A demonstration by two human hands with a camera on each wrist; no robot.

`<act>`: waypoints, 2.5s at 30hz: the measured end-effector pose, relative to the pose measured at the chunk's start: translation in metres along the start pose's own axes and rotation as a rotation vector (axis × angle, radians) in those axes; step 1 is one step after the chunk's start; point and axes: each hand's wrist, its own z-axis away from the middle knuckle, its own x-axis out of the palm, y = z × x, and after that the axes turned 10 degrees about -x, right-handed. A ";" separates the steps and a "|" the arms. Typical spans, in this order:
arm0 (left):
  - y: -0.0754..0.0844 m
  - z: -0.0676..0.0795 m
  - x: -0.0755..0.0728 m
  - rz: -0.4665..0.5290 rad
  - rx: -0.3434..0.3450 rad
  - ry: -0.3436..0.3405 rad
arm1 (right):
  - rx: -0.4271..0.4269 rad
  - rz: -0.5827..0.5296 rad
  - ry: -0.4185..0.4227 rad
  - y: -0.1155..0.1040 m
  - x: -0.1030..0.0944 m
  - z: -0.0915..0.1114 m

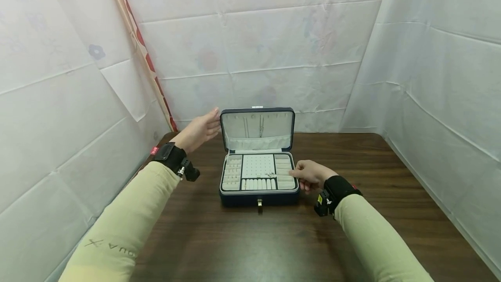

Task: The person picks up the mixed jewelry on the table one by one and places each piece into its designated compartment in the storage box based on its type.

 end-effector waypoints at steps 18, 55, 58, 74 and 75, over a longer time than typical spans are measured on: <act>0.002 0.022 0.000 0.034 -0.009 0.115 | 0.010 0.016 0.008 -0.002 0.001 -0.003; -0.002 0.019 0.001 -0.014 -0.029 0.266 | 0.010 -0.002 0.032 -0.001 0.004 -0.002; -0.002 0.019 0.002 -0.021 -0.027 0.270 | 0.006 -0.001 0.031 0.000 0.004 -0.002; -0.004 0.024 0.000 -0.103 -0.034 0.278 | -0.007 0.000 0.024 0.000 0.004 -0.003; -0.004 0.025 0.000 -0.113 -0.036 0.277 | -0.009 0.004 0.022 0.000 0.004 -0.003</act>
